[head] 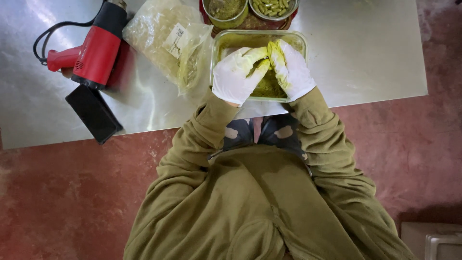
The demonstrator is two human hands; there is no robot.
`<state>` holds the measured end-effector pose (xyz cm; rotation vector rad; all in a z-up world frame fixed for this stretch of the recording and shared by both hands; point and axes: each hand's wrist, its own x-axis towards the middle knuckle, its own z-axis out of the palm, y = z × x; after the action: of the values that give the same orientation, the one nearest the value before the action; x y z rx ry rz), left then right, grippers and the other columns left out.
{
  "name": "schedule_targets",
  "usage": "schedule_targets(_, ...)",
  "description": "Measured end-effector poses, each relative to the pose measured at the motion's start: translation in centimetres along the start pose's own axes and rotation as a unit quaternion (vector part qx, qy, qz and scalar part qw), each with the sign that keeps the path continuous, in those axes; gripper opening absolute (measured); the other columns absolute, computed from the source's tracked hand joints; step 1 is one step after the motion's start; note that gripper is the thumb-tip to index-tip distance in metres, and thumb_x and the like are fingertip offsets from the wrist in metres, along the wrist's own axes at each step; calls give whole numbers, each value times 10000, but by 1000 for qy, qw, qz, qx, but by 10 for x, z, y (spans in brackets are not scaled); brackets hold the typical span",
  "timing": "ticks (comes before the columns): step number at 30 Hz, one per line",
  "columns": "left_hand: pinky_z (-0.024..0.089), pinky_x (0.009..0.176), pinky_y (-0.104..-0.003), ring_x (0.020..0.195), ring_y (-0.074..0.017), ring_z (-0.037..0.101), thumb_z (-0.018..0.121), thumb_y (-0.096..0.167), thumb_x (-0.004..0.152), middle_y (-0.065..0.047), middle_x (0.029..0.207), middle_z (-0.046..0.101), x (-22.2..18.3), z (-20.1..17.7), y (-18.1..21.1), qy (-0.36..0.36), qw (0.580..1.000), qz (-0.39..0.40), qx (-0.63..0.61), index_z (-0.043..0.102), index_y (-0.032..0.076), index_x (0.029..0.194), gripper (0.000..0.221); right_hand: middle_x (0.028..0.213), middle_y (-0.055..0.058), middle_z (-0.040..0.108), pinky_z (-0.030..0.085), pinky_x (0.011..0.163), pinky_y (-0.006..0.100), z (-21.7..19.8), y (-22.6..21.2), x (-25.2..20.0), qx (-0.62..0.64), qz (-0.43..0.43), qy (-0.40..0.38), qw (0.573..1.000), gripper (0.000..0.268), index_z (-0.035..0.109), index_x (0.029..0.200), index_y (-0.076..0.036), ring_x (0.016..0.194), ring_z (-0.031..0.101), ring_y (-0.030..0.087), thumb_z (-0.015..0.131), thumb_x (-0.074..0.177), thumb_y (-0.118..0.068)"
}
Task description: Mixing and kneading a thick green paste in a plastic container using gloved hands
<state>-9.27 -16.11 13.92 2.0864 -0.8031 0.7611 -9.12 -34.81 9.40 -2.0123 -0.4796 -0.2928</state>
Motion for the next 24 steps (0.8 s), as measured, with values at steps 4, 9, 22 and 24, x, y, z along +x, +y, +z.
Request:
schedule_targets(4, 585, 898, -275, 936, -183, 736, 744, 124, 932, -19, 1069, 762, -4, 7, 0, -17, 995, -72, -66, 749, 128, 1144, 212, 1047, 79, 606, 486, 902, 399, 1, 0, -1, 26, 28, 7, 999, 359, 557, 1134, -26, 971, 581, 235, 418, 1149, -357)
schedule_targets(9, 594, 971, -274, 1007, -170, 743, 770, -1, 827, -50, 1058, 783, -6, 15, -4, 9, 978, -141, -154, 776, 101, 1061, 255, 1119, 124, 630, 481, 936, 422, 3, 17, -4, 8, 32, 21, 999, 432, 566, 1211, -22, 1034, 598, 274, 414, 1133, -419)
schedule_targets(22, 629, 878, -209, 880, -97, 799, 781, 137, 727, -2, 945, 832, 4, 41, -7, -34, 928, -318, -189, 806, 154, 990, 265, 1202, 165, 645, 438, 1035, 448, 0, 11, 2, 14, 31, 57, 998, 490, 591, 1230, -8, 1124, 588, 310, 392, 1135, -446)
schedule_targets(24, 626, 886, -207, 890, -92, 803, 777, 162, 715, 7, 939, 837, 5, 37, -9, -46, 928, -325, -175, 811, 163, 989, 276, 1147, 163, 650, 445, 1000, 461, -2, 5, 5, 0, 14, 61, 998, 494, 599, 1178, -1, 1067, 591, 322, 369, 1142, -437)
